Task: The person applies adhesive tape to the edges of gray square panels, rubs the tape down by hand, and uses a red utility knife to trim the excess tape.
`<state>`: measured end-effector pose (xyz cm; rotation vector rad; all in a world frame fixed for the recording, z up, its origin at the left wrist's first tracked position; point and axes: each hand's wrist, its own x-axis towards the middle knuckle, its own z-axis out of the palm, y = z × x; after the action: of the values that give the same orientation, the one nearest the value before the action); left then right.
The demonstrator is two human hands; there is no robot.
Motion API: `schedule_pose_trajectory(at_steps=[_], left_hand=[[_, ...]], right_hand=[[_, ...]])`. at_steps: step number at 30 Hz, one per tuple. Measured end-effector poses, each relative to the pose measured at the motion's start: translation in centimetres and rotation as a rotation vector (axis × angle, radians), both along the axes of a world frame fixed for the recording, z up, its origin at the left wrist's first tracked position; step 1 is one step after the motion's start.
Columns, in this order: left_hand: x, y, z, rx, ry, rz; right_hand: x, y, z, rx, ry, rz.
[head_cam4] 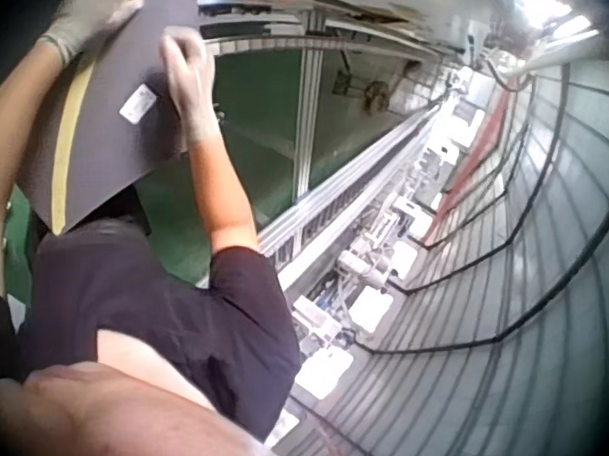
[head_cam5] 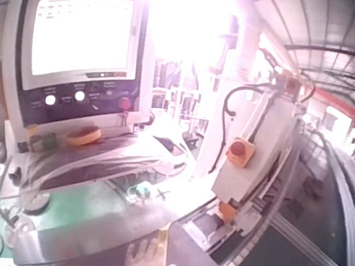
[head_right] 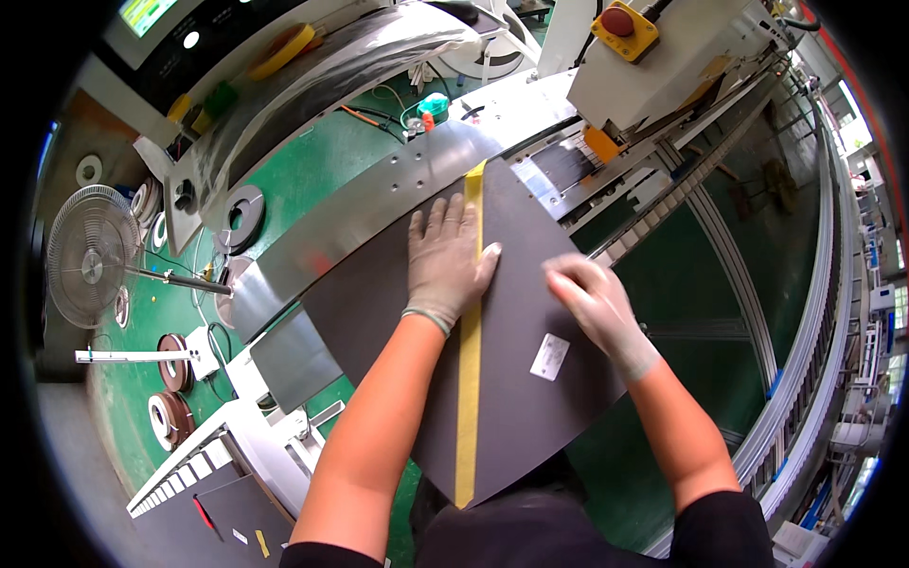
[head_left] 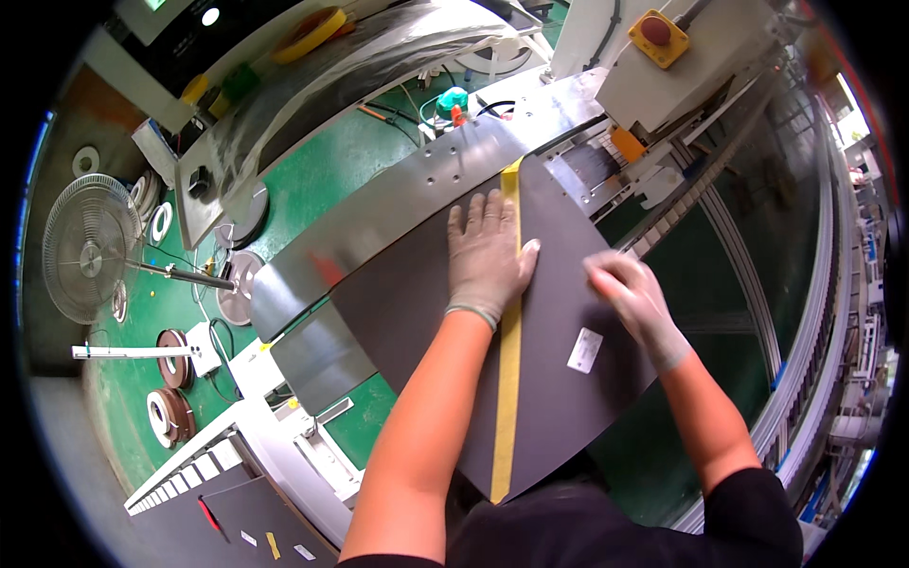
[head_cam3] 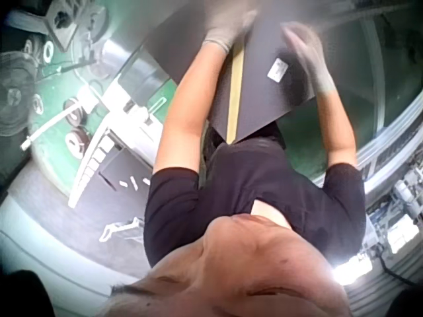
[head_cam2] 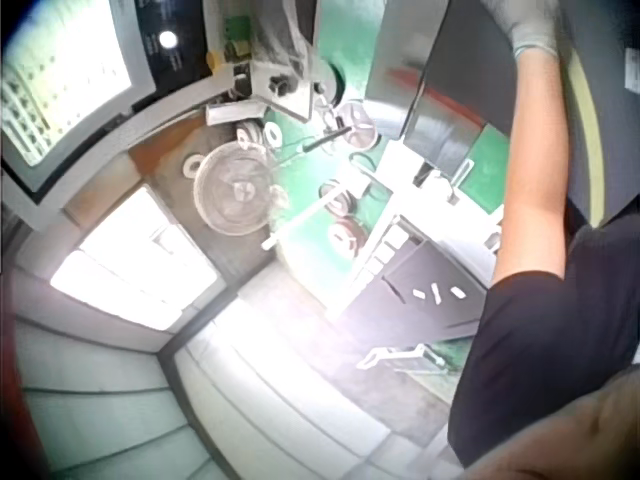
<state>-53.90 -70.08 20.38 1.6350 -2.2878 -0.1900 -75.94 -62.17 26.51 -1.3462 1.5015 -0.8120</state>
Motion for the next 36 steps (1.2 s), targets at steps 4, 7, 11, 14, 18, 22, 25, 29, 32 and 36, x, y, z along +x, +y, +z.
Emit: schedule_pose_trajectory(at_steps=[4,7,11,14,18,22,25,29,32,36], left_hand=[[-0.2,-0.1,0.3,0.012,-0.039,0.003],[0.3,0.0,0.8,0.054,-0.073,0.029],[0.2,-0.1,0.7,0.058,-0.080,0.041],[0.3,-0.1,0.6,0.063,-0.080,0.042],[0.1,0.0,0.5,0.072,-0.047,0.040],[-0.1,-0.1,0.6,0.064,-0.040,0.039],[0.0,-0.2,0.7,0.060,-0.043,0.038],[0.1,-0.2,0.7,0.061,-0.034,0.038],[-0.1,-0.2,0.7,0.066,-0.029,0.046],[-0.1,-0.2,0.6,0.055,-0.042,0.057]], right_hand=[[2.7,-11.2,-4.9,-0.369,0.197,0.073],[5.7,-15.7,-4.8,-0.385,0.366,0.120],[6.3,-18.4,-3.6,-0.362,0.547,0.239],[6.3,-18.8,-3.2,-0.364,0.572,0.312],[4.5,-19.3,-3.5,-0.508,0.595,0.386],[3.1,-19.8,-4.6,-0.710,0.561,0.490],[3.7,-19.4,-3.9,-0.610,0.454,0.470],[4.5,-19.5,-3.7,-0.571,0.542,0.455],[4.5,-19.1,-4.2,-0.629,0.648,0.483],[4.7,-19.0,-4.0,-0.673,0.720,0.519]])
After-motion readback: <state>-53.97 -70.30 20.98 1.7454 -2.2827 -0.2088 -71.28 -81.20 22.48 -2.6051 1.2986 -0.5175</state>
